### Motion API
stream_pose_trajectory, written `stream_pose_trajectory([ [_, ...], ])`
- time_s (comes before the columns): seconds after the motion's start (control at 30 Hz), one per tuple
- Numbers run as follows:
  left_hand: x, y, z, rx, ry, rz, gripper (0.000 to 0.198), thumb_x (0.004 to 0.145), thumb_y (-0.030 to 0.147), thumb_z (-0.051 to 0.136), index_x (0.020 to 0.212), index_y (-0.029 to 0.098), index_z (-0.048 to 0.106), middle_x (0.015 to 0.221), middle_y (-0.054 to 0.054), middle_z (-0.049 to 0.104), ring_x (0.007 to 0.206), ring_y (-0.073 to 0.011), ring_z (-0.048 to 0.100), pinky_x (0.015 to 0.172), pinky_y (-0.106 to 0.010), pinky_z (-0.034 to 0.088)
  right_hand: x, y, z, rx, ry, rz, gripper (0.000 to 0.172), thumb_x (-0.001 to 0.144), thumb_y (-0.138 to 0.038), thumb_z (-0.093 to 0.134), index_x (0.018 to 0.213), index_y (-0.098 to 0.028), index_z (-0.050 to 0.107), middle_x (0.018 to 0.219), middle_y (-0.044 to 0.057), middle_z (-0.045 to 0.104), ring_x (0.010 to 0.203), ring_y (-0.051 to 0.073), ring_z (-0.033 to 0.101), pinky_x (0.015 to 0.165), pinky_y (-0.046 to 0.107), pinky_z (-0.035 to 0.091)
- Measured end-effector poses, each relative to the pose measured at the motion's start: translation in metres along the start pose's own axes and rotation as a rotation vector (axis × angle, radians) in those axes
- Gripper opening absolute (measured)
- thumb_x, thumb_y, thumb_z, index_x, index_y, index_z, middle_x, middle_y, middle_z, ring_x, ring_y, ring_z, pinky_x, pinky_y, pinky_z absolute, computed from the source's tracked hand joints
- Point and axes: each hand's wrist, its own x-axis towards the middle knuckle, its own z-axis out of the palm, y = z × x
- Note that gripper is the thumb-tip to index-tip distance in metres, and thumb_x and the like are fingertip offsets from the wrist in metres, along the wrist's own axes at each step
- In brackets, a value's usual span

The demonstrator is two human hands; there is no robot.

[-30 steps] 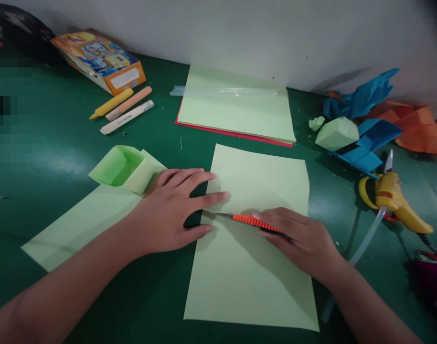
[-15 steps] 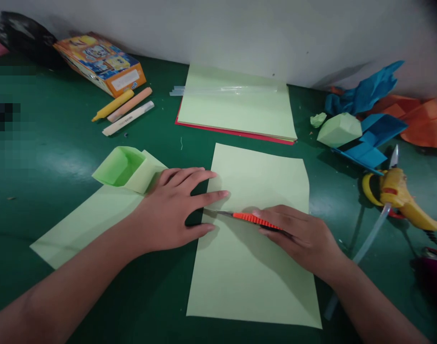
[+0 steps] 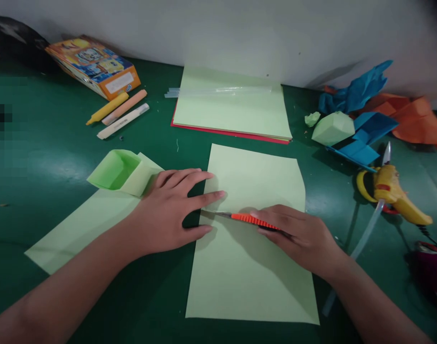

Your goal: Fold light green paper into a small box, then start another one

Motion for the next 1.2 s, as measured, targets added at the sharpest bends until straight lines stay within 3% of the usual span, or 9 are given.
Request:
stream_pose_trajectory([
  [0.43, -0.0011, 0.0006, -0.0012, 0.011, 0.003, 0.018, 0.054, 0.097, 0.054, 0.059, 0.150, 0.047, 0.050, 0.164, -0.001, 0.036, 0.149, -0.0358, 0.034, 0.119, -0.056, 0.025, -0.0001, 0.0016, -0.0011, -0.024, 0.044, -0.085, 0.032, 0.106, -0.027, 0.052, 0.136, -0.025, 0.064, 0.114, 0.006, 0.076, 0.096, 0.019, 0.075, 0.079, 0.026, 0.062],
  [1.2, -0.0005, 0.0010, -0.0031, 0.021, -0.013, 0.009, 0.054, 0.097, 0.053, 0.058, 0.151, 0.048, 0.048, 0.165, 0.000, 0.036, 0.150, -0.0354, 0.032, 0.118, -0.058, 0.026, -0.0027, 0.0041, -0.0059, 0.011, 0.031, -0.067, 0.037, 0.106, -0.026, 0.054, 0.142, -0.031, 0.059, 0.119, 0.004, 0.075, 0.102, 0.019, 0.074, 0.080, 0.026, 0.061],
])
